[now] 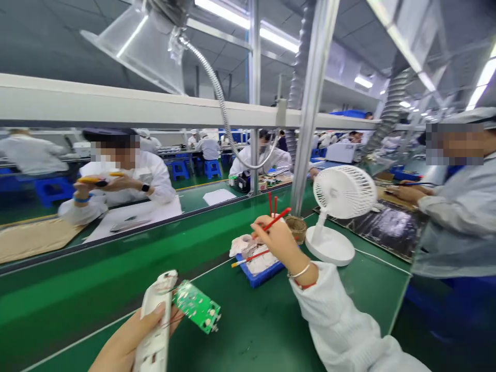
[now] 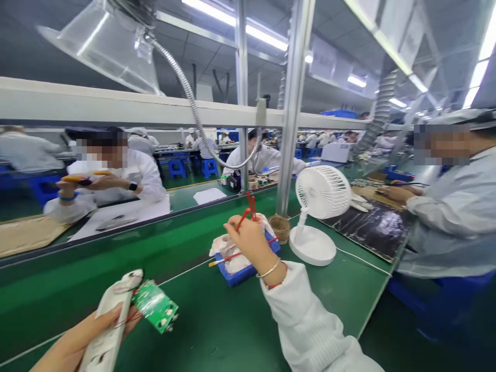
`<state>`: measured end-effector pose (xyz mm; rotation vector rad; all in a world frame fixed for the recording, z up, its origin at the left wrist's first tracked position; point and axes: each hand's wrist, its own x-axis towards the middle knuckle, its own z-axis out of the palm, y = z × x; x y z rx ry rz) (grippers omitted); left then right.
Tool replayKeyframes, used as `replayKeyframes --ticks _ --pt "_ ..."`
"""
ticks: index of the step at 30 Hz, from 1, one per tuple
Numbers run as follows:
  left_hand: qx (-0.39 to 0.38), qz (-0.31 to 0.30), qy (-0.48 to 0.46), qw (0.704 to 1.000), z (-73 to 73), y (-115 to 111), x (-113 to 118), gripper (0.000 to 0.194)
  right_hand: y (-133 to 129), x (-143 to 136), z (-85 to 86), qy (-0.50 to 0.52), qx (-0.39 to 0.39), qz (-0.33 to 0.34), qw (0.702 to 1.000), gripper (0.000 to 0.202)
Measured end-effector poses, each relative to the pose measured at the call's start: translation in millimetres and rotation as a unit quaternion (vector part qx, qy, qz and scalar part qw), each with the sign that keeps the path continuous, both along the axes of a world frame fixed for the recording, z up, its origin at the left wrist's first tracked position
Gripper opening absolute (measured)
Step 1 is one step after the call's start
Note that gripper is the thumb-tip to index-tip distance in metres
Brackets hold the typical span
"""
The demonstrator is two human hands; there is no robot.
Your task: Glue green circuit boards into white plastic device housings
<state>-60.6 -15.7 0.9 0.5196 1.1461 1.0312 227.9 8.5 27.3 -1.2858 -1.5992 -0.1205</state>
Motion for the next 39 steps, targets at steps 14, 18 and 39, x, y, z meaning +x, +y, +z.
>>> replayKeyframes --ticks 14,18,39 --pt "0.151 -0.109 -0.052 0.981 -4.9 -16.3 18.6 0.012 -62.1 -50.7 -16.0 0.193 0.065 0.338 0.919 0.032" --pt "0.163 -0.119 -0.029 0.979 -4.3 -18.0 20.1 0.018 -58.7 -51.0 -26.8 0.140 0.042 0.317 0.937 0.035" --pt "0.238 -0.130 0.034 0.962 -3.2 -20.6 16.1 0.017 -63.2 -44.1 -19.2 0.013 0.107 0.182 0.977 0.024"
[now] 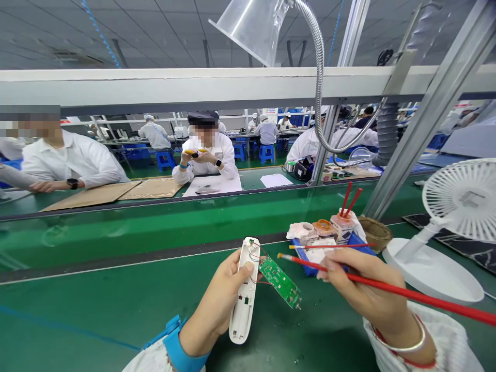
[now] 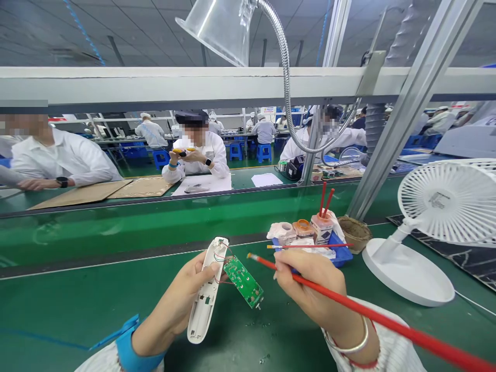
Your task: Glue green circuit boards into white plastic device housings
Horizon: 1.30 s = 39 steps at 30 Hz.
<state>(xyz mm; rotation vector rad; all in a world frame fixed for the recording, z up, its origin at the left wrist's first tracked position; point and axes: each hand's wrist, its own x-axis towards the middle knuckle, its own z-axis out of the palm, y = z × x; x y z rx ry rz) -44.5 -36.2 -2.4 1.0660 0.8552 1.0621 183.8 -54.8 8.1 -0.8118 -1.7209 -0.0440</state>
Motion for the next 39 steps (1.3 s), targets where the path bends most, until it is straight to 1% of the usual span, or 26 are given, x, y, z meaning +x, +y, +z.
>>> replayKeyframes --ticks 2,3,4,5,6,7,8,10,13,15,17,19,21,23,26,28,30,31,32,34,35,36,39 --pt "0.005 -0.002 0.001 1.000 2.1 0.1 -1.5 0.017 9.2 2.0 1.4 0.033 -0.028 0.002 0.999 0.017" --pt "0.005 -0.001 -0.001 1.000 3.4 0.3 -2.4 0.018 15.5 4.7 1.3 0.077 -0.059 0.006 0.995 0.012" --pt "0.004 0.001 -0.005 1.000 4.7 0.7 -3.4 0.018 22.8 8.7 0.0 0.142 -0.105 0.009 0.984 0.008" --pt "0.003 0.003 -0.008 1.000 5.7 1.1 -4.5 0.018 30.5 14.0 -3.0 0.214 -0.155 0.007 0.964 0.010" --pt "0.002 0.003 -0.011 1.000 6.4 1.5 -5.4 0.017 38.4 20.4 -7.8 0.286 -0.204 -0.003 0.936 0.018" --pt "0.001 0.004 -0.013 1.000 6.7 2.1 -6.2 0.017 45.7 27.5 -14.6 0.364 -0.250 -0.006 0.897 0.027" --pt "-0.001 0.003 -0.015 1.000 6.7 2.7 -6.7 0.017 52.1 34.8 -23.0 0.400 -0.276 -0.008 0.874 0.034" --pt "-0.011 0.004 -0.017 1.000 5.9 4.0 -6.9 0.019 60.4 48.3 -43.0 0.436 -0.315 -0.022 0.843 0.043" --pt "-0.021 0.001 -0.020 1.000 4.1 5.7 -5.7 0.018 61.0 62.9 -69.8 0.459 -0.386 -0.040 0.799 0.040" --pt "-0.026 -0.003 -0.020 0.999 3.5 6.3 -5.0 0.015 57.2 69.5 -79.9 0.457 -0.437 -0.048 0.773 0.032" --pt "-0.033 -0.004 -0.018 0.999 3.4 6.2 -4.9 0.014 53.4 75.0 -84.3 0.441 -0.484 -0.058 0.754 0.027" --pt "-0.036 -0.002 -0.021 0.999 3.5 5.6 -5.1 0.014 50.8 79.9 -85.9 0.415 -0.521 -0.074 0.742 0.028" --pt "-0.032 -0.003 -0.028 0.999 3.5 4.8 -5.1 0.015 48.5 83.1 -87.0 0.386 -0.548 -0.087 0.737 0.036" --pt "-0.025 -0.009 -0.039 0.999 3.2 4.2 -4.6 0.016 45.6 82.8 -86.9 0.356 -0.567 -0.081 0.739 0.041" --pt "-0.018 -0.021 -0.056 0.998 2.4 3.5 -2.9 0.015 39.7 70.4 -80.7 0.310 -0.589 -0.025 0.746 0.041" --pt "-0.012 -0.026 -0.066 0.997 2.2 2.8 -1.4 0.014 35.4 52.8 -71.4 0.279 -0.603 0.035 0.747 0.040" --pt "-0.008 -0.031 -0.073 0.997 2.6 1.4 0.1 0.014 31.8 30.2 -59.8 0.251 -0.621 0.121 0.733 0.042" --pt "-0.008 -0.034 -0.074 0.997 3.1 0.5 0.8 0.015 30.6 18.4 -54.0 0.237 -0.632 0.177 0.717 0.045" --pt "-0.007 -0.037 -0.072 0.997 3.8 -0.4 1.5 0.017 29.9 7.2 -48.7 0.224 -0.641 0.251 0.689 0.047" --pt "-0.002 -0.040 -0.057 0.998 5.1 -2.1 2.4 0.021 30.2 -11.5 -41.0 0.208 -0.649 0.360 0.637 0.045" --pt "0.006 -0.040 -0.044 0.998 5.7 -2.7 2.6 0.023 31.1 -18.2 -38.8 0.209 -0.650 0.394 0.616 0.041" --pt "0.014 -0.039 -0.028 0.999 6.0 -2.9 2.6 0.026 32.4 -23.2 -37.8 0.216 -0.650 0.412 0.601 0.038" --pt "0.030 -0.028 0.017 0.999 5.8 -1.7 1.9 0.034 36.8 -28.6 -40.0 0.244 -0.652 0.439 0.567 0.029"
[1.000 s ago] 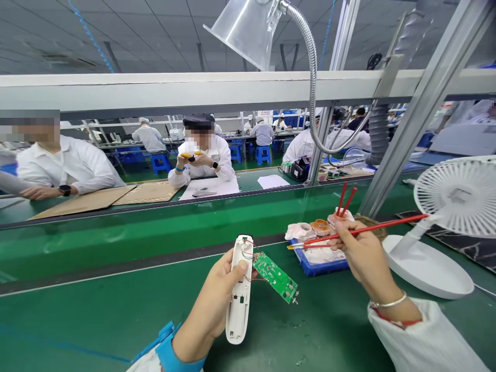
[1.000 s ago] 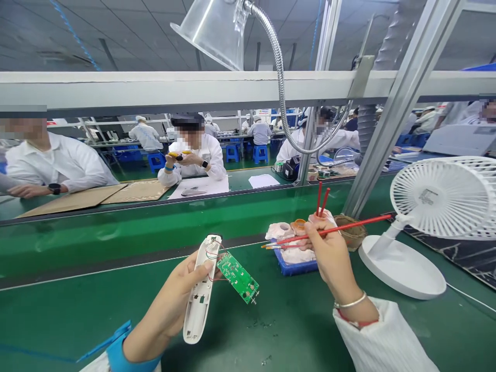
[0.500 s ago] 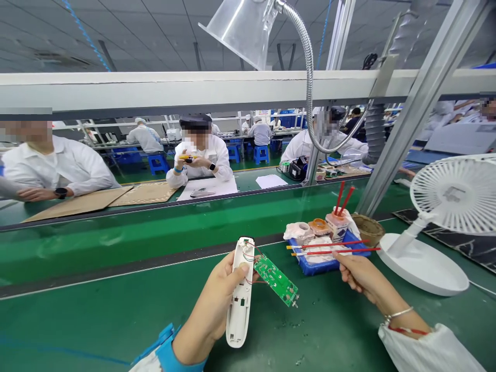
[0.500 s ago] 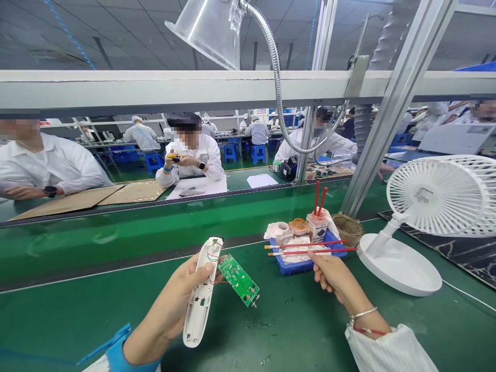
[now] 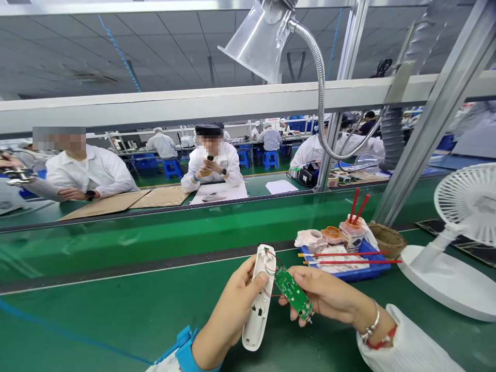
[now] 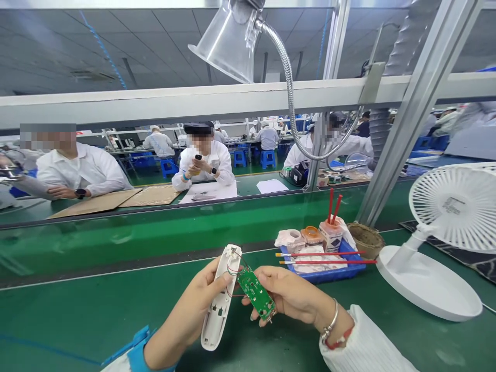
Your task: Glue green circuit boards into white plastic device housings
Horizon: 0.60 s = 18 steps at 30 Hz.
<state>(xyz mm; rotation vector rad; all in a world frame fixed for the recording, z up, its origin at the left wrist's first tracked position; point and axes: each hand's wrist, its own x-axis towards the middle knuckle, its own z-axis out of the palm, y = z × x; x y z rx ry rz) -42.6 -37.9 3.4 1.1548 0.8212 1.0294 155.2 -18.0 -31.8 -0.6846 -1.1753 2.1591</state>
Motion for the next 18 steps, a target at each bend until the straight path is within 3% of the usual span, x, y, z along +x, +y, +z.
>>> replayKeyframes --ticks 7,12,14,18 --pt "0.012 -0.002 0.052 0.999 -6.4 4.5 -1.4 0.050 5.7 6.9 -10.1 0.038 -0.015 0.032 0.999 0.034" --pt "0.050 0.002 0.072 0.996 -17.3 3.5 -3.1 0.068 4.5 5.7 -4.8 0.006 0.009 0.034 0.999 0.043" --pt "0.111 0.004 0.141 0.984 -20.7 3.7 -4.5 0.059 2.7 2.9 0.2 -0.021 0.034 0.022 0.999 0.046" --pt "0.241 0.033 0.280 0.929 -23.1 7.0 -6.4 0.045 -1.9 -7.8 7.5 -0.074 0.101 -0.016 0.992 0.043"
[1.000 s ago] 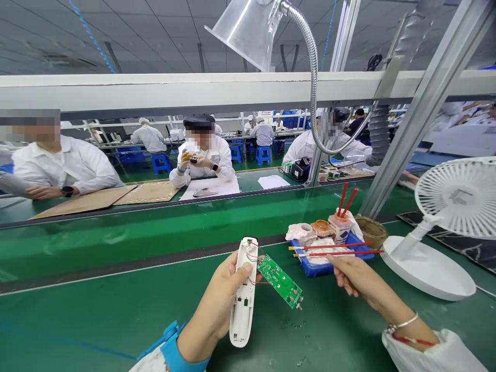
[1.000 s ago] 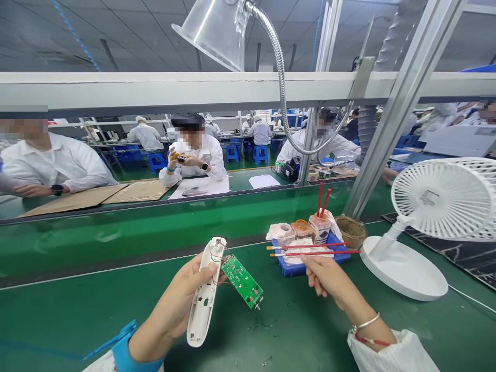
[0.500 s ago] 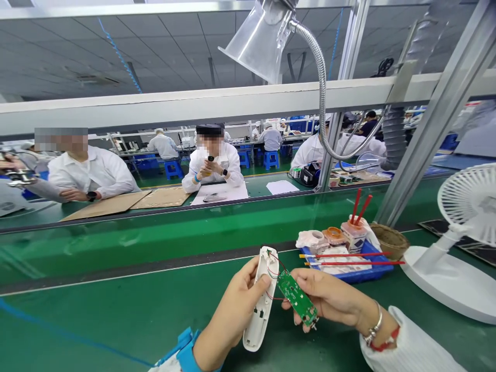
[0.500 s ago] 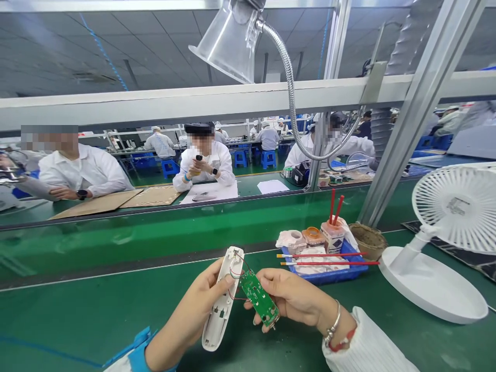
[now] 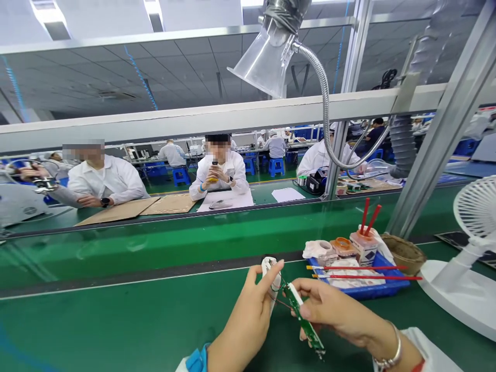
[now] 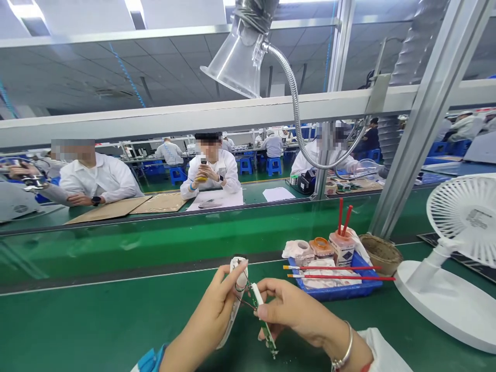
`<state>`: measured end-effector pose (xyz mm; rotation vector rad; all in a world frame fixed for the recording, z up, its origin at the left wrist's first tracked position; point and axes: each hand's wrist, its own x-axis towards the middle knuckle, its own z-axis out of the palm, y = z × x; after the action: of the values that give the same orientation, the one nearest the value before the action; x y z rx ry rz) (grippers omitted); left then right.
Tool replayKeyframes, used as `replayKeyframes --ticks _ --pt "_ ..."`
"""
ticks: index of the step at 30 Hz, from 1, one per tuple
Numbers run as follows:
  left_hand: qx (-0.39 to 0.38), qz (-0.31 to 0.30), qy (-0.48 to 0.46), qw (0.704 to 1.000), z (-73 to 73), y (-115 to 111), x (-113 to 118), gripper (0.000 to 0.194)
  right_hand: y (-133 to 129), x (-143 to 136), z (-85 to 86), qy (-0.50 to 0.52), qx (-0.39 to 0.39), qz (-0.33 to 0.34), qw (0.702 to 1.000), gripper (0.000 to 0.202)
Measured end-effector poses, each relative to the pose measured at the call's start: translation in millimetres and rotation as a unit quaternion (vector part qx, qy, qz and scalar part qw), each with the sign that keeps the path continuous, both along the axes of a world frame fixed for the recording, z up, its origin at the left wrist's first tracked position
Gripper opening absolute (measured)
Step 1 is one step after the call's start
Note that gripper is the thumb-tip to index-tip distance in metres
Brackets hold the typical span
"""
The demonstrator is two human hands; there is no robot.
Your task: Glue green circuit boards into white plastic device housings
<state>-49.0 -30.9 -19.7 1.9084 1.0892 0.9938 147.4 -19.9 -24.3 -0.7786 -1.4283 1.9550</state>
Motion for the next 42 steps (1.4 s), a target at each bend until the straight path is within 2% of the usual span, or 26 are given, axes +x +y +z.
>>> replayKeyframes --ticks 3,6,10,15,24,30,34,42 --pt "0.024 0.031 0.040 0.998 -0.6 3.7 0.4 0.047 -3.4 -9.9 0.3 -0.062 0.087 -0.062 0.992 0.034" --pt "0.038 0.054 0.045 0.997 -1.3 6.5 1.8 0.045 -6.6 -17.8 0.3 -0.135 0.173 -0.128 0.967 0.026" --pt "0.052 0.062 0.053 0.995 -1.0 8.4 2.9 0.046 -9.3 -24.8 4.7 -0.160 0.206 -0.152 0.953 0.021" --pt "0.057 0.076 0.058 0.994 -2.5 9.6 2.2 0.045 -8.0 -29.6 9.7 -0.149 0.184 -0.174 0.956 0.024" --pt "0.062 0.063 0.065 0.994 -6.0 10.2 1.9 0.050 -6.7 -28.6 10.7 -0.137 0.193 -0.194 0.952 0.028" --pt "0.054 0.041 0.066 0.996 -4.3 9.9 2.3 0.052 -5.2 -31.7 9.6 -0.105 0.151 -0.209 0.961 0.034" --pt "0.052 0.037 0.065 0.996 -4.0 8.6 4.0 0.046 -5.4 -32.7 8.5 -0.091 0.118 -0.225 0.963 0.040" --pt "0.058 0.038 0.058 0.996 -4.4 6.7 6.3 0.046 -4.4 -31.9 12.0 -0.055 0.069 -0.204 0.975 0.048"
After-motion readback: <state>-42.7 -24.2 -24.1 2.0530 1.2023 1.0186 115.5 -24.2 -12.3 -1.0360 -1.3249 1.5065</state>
